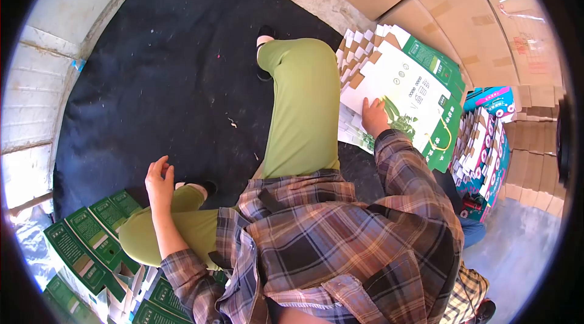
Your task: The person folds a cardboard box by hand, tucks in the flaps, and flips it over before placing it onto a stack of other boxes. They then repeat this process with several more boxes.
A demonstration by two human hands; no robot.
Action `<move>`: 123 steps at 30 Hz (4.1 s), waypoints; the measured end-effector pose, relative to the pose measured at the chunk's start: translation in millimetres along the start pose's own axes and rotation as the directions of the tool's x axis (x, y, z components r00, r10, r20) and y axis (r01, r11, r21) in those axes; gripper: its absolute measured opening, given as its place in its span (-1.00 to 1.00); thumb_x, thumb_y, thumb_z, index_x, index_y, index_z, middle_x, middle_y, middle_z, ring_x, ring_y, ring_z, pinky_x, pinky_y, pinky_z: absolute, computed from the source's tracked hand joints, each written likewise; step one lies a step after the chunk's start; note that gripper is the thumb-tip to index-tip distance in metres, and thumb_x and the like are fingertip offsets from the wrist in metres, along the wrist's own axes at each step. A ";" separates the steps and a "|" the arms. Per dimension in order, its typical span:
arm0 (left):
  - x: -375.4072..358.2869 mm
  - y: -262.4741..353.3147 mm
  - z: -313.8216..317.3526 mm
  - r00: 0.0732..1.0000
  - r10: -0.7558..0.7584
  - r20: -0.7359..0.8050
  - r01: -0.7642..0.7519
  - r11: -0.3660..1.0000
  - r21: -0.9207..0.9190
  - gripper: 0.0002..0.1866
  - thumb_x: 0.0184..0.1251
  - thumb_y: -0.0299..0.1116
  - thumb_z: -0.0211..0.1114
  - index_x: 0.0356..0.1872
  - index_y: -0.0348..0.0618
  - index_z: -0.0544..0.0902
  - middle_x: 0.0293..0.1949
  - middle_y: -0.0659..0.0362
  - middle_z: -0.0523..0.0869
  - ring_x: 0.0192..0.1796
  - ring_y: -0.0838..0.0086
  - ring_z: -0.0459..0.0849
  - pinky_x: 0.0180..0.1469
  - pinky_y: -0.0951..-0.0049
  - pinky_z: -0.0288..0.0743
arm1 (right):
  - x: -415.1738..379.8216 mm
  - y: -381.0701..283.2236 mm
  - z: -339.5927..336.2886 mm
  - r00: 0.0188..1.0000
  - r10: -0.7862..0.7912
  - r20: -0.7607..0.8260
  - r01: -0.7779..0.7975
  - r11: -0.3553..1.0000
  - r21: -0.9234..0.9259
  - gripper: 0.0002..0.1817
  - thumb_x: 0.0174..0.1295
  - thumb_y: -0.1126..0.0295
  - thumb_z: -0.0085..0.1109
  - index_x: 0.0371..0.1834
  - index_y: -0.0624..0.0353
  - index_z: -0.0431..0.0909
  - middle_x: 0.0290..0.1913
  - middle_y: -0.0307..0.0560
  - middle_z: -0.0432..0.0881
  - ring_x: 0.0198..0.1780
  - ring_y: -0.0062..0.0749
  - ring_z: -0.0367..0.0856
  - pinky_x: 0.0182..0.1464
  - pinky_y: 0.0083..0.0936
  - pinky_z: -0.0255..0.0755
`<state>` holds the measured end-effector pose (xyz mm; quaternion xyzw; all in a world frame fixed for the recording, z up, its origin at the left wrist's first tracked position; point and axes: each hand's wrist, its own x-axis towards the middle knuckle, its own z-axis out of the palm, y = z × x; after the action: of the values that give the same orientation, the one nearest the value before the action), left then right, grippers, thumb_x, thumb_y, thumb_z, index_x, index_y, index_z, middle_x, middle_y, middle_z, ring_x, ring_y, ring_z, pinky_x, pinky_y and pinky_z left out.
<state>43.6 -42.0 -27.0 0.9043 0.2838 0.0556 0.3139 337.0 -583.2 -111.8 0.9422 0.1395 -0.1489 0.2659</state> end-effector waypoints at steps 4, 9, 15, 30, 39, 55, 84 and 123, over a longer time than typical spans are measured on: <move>-2.9 3.6 -3.2 1.000 0.020 0.005 -0.020 1.000 -0.004 -0.69 0.14 -0.57 0.29 -0.04 -0.24 0.63 -0.36 0.09 0.62 -0.32 0.35 0.63 -0.20 0.36 0.52 | -0.1 8.2 -30.3 0.995 0.026 -0.097 -0.022 0.998 0.051 -0.51 0.24 0.41 -0.01 0.27 0.22 0.30 0.03 0.35 0.42 0.08 0.25 0.44 -0.33 -0.04 0.59; -2.7 4.7 -6.0 0.999 0.032 -0.004 -0.032 0.999 -0.027 -0.69 0.14 -0.58 0.28 -0.04 -0.24 0.63 -0.37 0.09 0.61 -0.33 0.36 0.63 -0.22 0.36 0.51 | -13.0 44.8 -131.0 0.926 0.050 -0.374 -0.049 0.999 0.011 -0.78 0.15 0.45 0.01 -0.15 0.18 0.53 -0.33 0.10 0.62 -0.30 -0.08 0.66 -0.39 -0.22 0.56; -0.2 8.8 -9.3 0.998 0.062 -0.023 -0.062 0.998 -0.031 -0.69 0.15 -0.58 0.27 -0.04 -0.24 0.63 -0.37 0.10 0.61 -0.34 0.37 0.62 -0.24 0.38 0.50 | 12.0 154.6 -260.3 0.650 0.281 -0.706 -0.279 0.953 0.122 -0.77 0.13 0.45 -0.02 -0.22 -0.02 0.62 -0.34 0.02 0.69 -0.29 -0.07 0.70 -0.28 -0.16 0.57; 9.3 -8.9 -17.1 0.962 -0.181 -0.204 0.097 0.926 -0.366 -0.64 0.24 -0.50 0.28 0.09 -0.18 0.60 -0.27 0.21 0.67 -0.23 0.56 0.61 -0.14 0.54 0.51 | 45.5 1.7 -382.0 0.568 0.195 -0.799 0.815 0.000 0.579 -0.70 0.30 0.56 0.10 0.10 0.28 0.49 -0.15 -0.25 0.63 -0.11 -0.63 0.53 0.01 -0.61 0.43; 4.5 -39.6 -61.2 0.655 -0.599 -0.461 -0.311 0.342 -0.887 -0.34 0.39 -0.06 0.19 0.42 -0.05 0.20 0.33 0.09 0.35 0.33 0.27 0.33 0.32 0.13 0.19 | 85.4 -142.9 -386.3 0.662 -0.247 -0.707 0.335 -0.747 0.575 -0.85 0.24 0.51 0.04 -0.15 0.10 0.53 0.00 -0.15 0.57 0.12 -0.39 0.48 0.15 -0.34 0.33; -6.8 6.6 -55.8 0.848 -0.476 -0.235 0.019 0.471 -0.882 -0.66 0.18 -0.54 0.36 0.02 -0.21 0.64 -0.11 0.22 0.69 -0.04 0.52 0.60 0.15 0.47 0.37 | 114.5 -231.6 -331.4 0.797 -0.069 -0.600 0.574 -0.224 0.788 0.36 -0.11 0.04 0.55 0.48 0.38 -0.38 0.41 0.29 0.11 0.40 -0.11 0.20 0.39 -0.35 0.15; -15.5 -1.2 -85.0 0.581 -0.660 -0.477 -0.190 0.459 -0.868 -0.53 0.48 -0.28 0.07 0.35 -0.13 0.28 0.11 0.10 0.52 0.06 0.37 0.59 0.02 0.31 0.58 | 49.8 -207.7 -346.6 0.688 -0.478 -0.547 0.375 -0.411 0.831 -0.41 0.12 0.67 -0.02 0.28 0.04 0.37 0.19 -0.15 0.47 0.22 -0.46 0.41 0.27 -0.47 0.24; -5.2 31.2 -84.7 0.985 0.058 -0.160 -0.087 0.980 -0.181 -0.18 -0.14 0.08 0.48 0.18 -0.16 0.53 0.09 -0.05 0.60 0.16 0.09 0.54 0.18 0.21 0.43 | 42.5 -214.6 -334.5 0.384 -0.789 -0.480 0.803 0.028 0.596 -0.37 0.35 -0.02 0.01 0.33 0.19 0.34 0.47 -0.02 0.19 0.48 -0.16 0.13 0.46 -0.31 0.01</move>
<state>30.6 -19.5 59.6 0.8734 0.2675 0.1634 0.3727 371.5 -218.0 46.8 0.7114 0.5622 -0.3056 -0.2906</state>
